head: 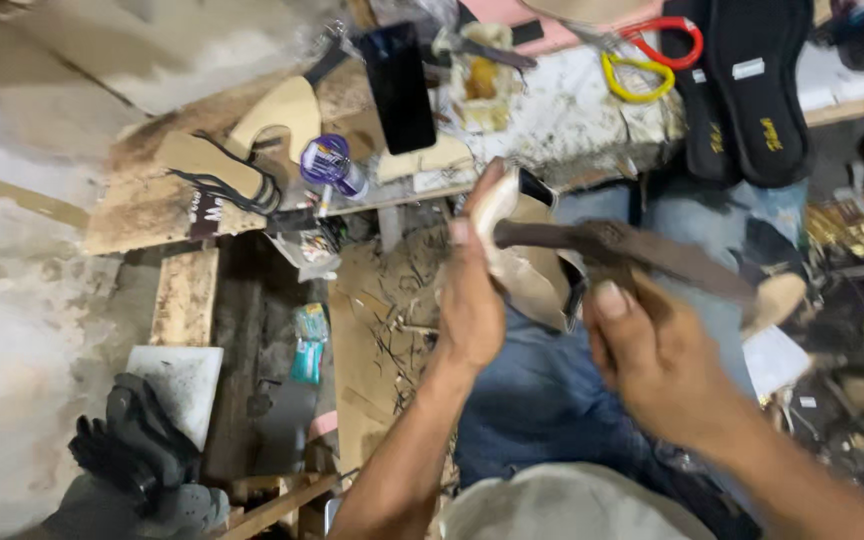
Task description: The person works on a shoe sole, using a hammer to tap along the edge, then uses pliers to pull and adjust the sole edge. The person repeatedly inspects the sole and continues tapping and pulling to secure the attachment.
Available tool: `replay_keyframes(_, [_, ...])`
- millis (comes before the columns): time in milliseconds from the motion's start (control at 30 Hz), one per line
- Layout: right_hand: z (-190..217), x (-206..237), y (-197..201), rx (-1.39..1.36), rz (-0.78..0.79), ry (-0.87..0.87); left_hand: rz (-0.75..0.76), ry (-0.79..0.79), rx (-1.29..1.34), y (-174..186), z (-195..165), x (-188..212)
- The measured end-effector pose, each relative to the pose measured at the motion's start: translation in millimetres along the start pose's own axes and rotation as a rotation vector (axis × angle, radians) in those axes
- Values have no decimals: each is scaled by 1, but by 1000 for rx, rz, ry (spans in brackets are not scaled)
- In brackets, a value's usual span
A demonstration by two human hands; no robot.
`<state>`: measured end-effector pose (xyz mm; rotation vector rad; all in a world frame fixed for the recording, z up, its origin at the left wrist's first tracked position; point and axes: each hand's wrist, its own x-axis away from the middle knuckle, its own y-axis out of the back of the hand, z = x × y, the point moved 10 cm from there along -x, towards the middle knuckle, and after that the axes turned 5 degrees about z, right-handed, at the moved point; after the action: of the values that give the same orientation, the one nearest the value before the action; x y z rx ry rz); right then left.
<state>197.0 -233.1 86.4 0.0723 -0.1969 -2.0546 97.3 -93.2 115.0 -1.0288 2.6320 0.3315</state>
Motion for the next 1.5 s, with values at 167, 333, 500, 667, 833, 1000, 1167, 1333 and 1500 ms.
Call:
replay_keyframes(167, [-4,17,22,-514,-15,373,7,-34,-45,-2,-4,8])
replay_keyframes(333, [-67,37,-13,-169,-40,-32,-30,79,128,-7,8,11])
replay_keyframes(500, [-58,68,-25,549,-14,291,-65,-135,-276,-20,-16,20])
replay_keyframes(667, [-83,77,15,189,-209,86,41,-398,-573,-73,-34,39])
replay_keyframes(833, [-63,74,66,13,-424,78,117,-476,-675,-110,-37,57])
replay_keyframes(1000, [-44,71,66,-107,-463,89,116,-491,-680,-112,-42,63])
replay_keyframes(1167, [-72,60,47,-366,-335,-115,131,-479,-630,-100,-41,63])
replay_keyframes(1333, [-64,50,42,-415,-206,59,193,-472,-495,-77,-47,44])
replay_keyframes(1500, [-76,39,42,-221,-120,42,60,-93,387,-13,-29,1])
